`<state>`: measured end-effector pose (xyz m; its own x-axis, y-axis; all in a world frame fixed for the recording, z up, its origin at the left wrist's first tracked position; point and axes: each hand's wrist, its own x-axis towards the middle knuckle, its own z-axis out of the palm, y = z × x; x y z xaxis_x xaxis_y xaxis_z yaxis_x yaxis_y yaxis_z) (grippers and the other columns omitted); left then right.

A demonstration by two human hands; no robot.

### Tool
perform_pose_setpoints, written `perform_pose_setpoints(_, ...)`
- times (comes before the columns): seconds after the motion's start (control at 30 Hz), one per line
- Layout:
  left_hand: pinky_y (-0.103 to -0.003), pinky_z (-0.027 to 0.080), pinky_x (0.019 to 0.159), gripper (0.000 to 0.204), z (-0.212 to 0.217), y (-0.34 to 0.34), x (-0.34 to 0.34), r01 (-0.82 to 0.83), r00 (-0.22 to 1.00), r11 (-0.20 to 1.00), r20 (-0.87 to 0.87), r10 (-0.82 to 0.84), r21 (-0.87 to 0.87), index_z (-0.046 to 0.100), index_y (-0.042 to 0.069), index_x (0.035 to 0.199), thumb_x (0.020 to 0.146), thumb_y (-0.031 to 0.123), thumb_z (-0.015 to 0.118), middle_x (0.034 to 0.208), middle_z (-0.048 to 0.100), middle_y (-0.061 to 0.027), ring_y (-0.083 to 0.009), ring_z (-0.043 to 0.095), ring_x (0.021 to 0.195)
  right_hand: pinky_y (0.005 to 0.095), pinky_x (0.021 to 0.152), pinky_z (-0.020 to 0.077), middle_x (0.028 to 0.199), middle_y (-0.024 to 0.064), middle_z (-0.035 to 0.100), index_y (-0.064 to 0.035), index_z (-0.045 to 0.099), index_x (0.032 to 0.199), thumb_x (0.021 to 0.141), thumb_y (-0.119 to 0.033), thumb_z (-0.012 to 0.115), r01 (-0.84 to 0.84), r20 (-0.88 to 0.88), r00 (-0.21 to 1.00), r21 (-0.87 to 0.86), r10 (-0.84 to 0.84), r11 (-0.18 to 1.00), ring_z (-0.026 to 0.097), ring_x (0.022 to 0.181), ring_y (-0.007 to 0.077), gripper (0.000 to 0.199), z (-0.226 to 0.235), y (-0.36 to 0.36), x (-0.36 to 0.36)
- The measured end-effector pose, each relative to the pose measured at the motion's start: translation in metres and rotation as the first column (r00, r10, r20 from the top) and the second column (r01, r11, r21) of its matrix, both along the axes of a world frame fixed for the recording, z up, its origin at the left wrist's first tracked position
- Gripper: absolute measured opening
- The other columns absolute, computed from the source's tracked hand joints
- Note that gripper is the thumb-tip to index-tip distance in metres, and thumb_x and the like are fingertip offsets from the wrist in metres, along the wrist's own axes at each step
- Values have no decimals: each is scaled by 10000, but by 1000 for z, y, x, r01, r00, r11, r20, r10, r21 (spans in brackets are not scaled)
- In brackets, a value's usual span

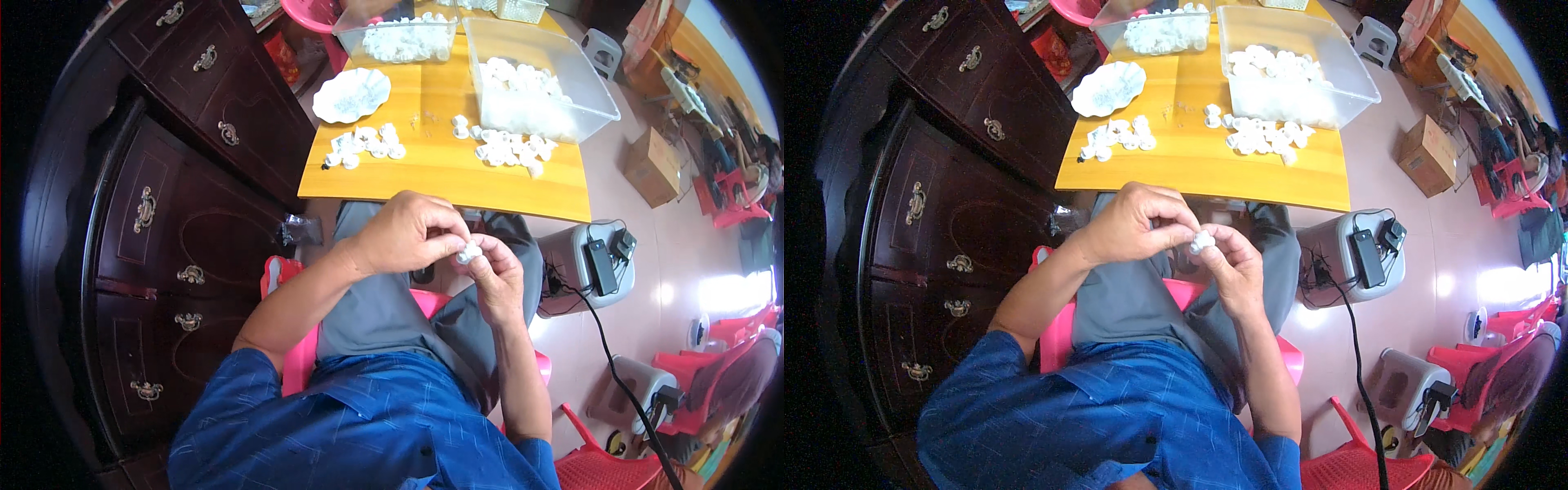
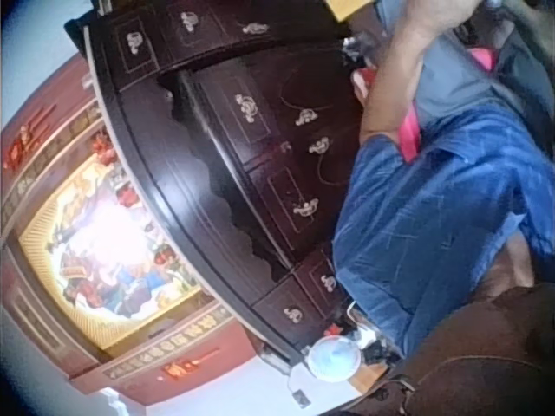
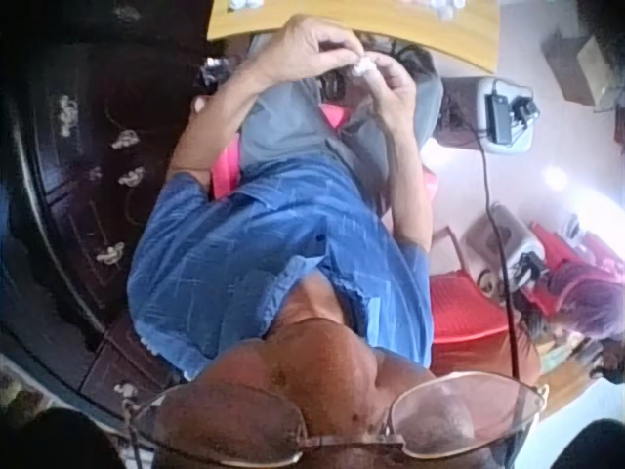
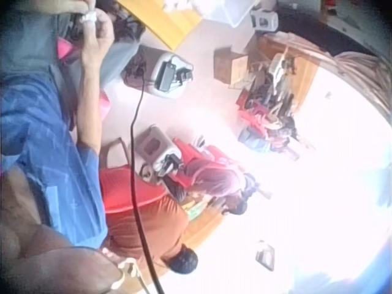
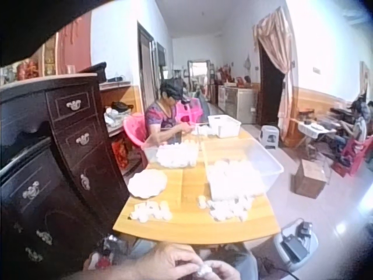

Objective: The person repeatedly picks up small components and inserts them into white plastic caps by hand, assembling each piece at the table.

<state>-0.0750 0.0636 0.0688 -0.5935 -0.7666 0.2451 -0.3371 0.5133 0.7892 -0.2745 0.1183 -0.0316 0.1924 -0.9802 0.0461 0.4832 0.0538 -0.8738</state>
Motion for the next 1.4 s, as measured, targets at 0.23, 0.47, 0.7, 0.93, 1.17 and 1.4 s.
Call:
perform_pose_setpoints(0.23, -372, 538, 665, 72, -10, 9, -4, -29, 1000, 992, 8, 30, -121, 755, 17, 899, 844, 54, 726, 796, 715, -121, -271, 704, 726, 298, 847, 566, 1023, 71, 736, -6, 683, 1185, 985, -186, 738, 11, 42, 999, 67, -14, 998, 700, 902, 148, 275, -4, 3, 5)
perform_pose_setpoints(0.47, -450, 545, 709, 106, -41, -6, 43, -222, 966, 956, 87, 242, -191, 736, 49, 840, 849, 132, 671, 812, 710, -142, -349, 694, 770, 344, 1024, 507, 1355, 107, 602, -18, 513, 1429, 963, -174, 756, 27, -264, 963, -66, -44, 997, 612, 1181, 196, 548, -3, 5, 16)
perform_pose_setpoints(0.7, -490, 512, 823, 65, -87, -65, 112, -480, 744, 716, 198, 639, -507, 689, 48, 848, 856, 113, 694, 952, 681, -123, -340, 659, 955, 414, 1090, 466, 1369, 207, 592, 1, 488, 1448, 915, -113, 746, 12, -721, 621, -382, -306, 924, 588, 1273, 367, 602, 23, -20, 30)
perform_pose_setpoints(0.93, -510, 418, 1073, 458, -102, -83, 121, -521, 699, 658, 171, 694, -543, 645, 56, 1214, 806, 204, 793, 1306, 567, -165, -381, 506, 1267, 500, 1133, 416, 1452, 260, 507, -20, 500, 1427, 916, -109, 721, -128, -740, 449, -608, -501, 784, 495, 1338, 455, 563, 22, -111, 88)
perform_pose_setpoints(1.17, -526, 340, 1195, 876, -106, -94, 138, -572, 697, 717, 225, 681, -398, 491, 53, 1463, 735, 362, 868, 1514, 422, -256, -446, 383, 1430, 509, 1172, 375, 1540, 277, 419, -59, 506, 1464, 960, -226, 679, -311, -785, 373, -608, -495, 730, 429, 1402, 470, 559, -13, -198, 147)
perform_pose_setpoints(1.4, -525, 345, 1186, 870, -114, -115, 142, -505, 744, 748, 222, 630, -430, 463, 52, 1455, 715, 300, 849, 1510, 439, -252, -439, 414, 1415, 519, 1137, 392, 1357, 246, 591, -18, 603, 1307, 932, -241, 664, -406, -757, 395, -652, -521, 640, 517, 1296, 443, 441, -28, -229, 169)
